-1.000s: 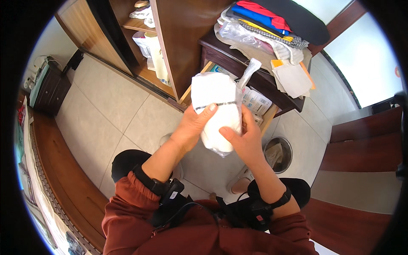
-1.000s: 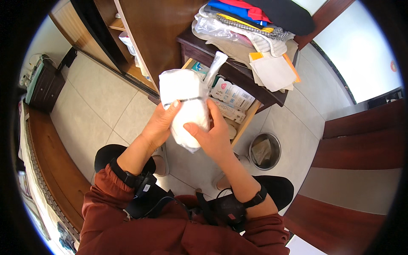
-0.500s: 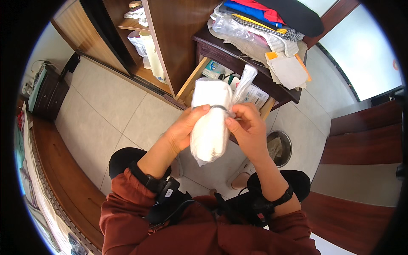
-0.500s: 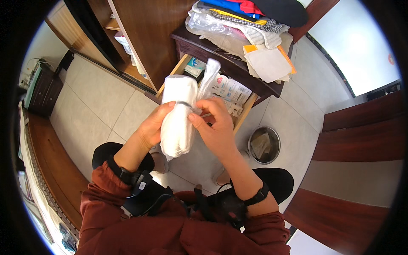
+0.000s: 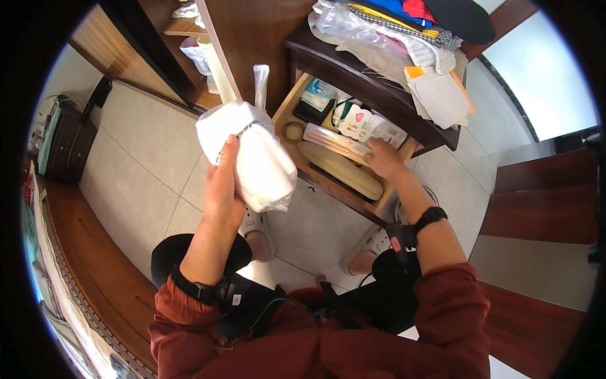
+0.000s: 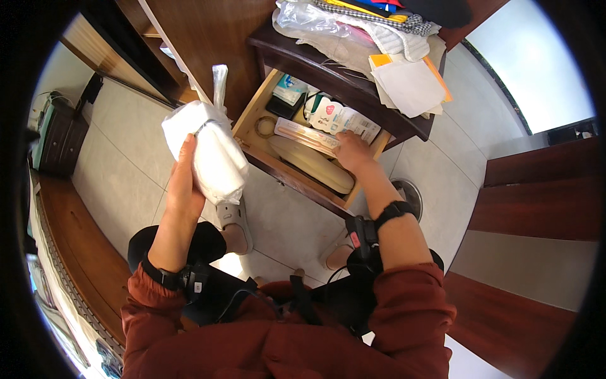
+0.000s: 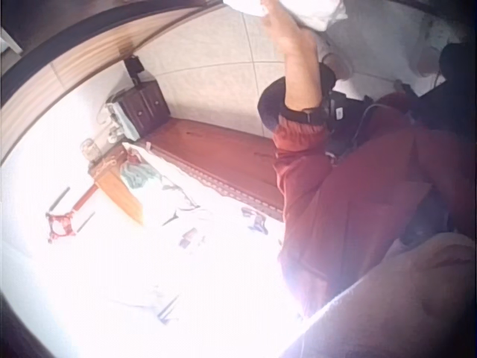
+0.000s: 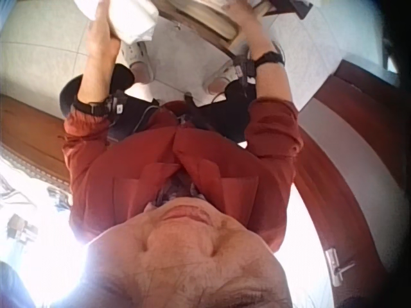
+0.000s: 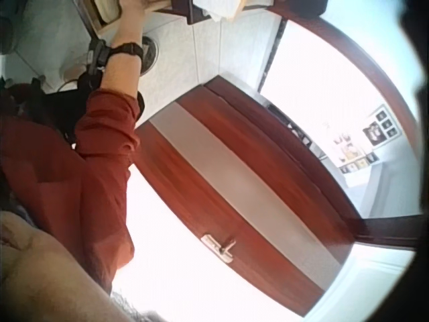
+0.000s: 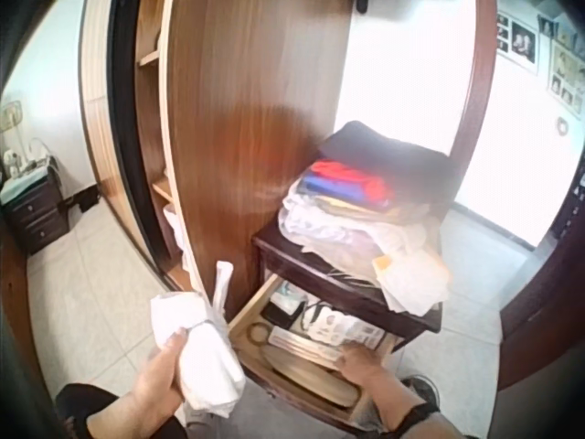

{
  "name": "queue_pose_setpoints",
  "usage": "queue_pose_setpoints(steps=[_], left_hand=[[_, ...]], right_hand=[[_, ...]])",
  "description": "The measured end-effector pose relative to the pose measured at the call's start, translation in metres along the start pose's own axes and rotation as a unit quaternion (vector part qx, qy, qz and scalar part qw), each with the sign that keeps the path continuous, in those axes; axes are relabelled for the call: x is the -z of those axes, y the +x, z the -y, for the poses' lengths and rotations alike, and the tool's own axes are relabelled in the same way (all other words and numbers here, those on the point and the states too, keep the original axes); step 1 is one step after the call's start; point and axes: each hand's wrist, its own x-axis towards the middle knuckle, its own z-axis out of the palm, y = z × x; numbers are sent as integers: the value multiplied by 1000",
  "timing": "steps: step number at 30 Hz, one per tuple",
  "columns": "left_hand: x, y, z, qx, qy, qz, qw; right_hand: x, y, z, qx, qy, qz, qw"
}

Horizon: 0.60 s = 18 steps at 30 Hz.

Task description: The person cleans a wooden nightstand and its drawer using a wet cloth, removes various items including papers, a white cloth, a small box, and a bottle, wipes the surfaces, and places the items back into the drawer.

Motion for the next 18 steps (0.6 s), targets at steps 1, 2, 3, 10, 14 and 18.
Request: queue_pose_setpoints(steps=[1,2,3,10,14,18], left_hand=[[0,1,0,-12,12,-2,1000],[0,2,-1,-25,25,-4,999],[0,2,-3,-38,40,-9,998],[-7,3,-9,-30,24,3,999],[-12,0,-9,-19,40,-31,999],[-13,2,-6,-25,32,-15,999]], right_hand=[[-5,5,3,-33,-31,7,999],[-8,9,5,-33,-55,9,998],[-9,13,8,-39,-82,-2,996],[-3,20,13,-47,-155,94,982],[-9,18,8,-72,-37,88,993],[-9,22,2,-19,-28,101,994]])
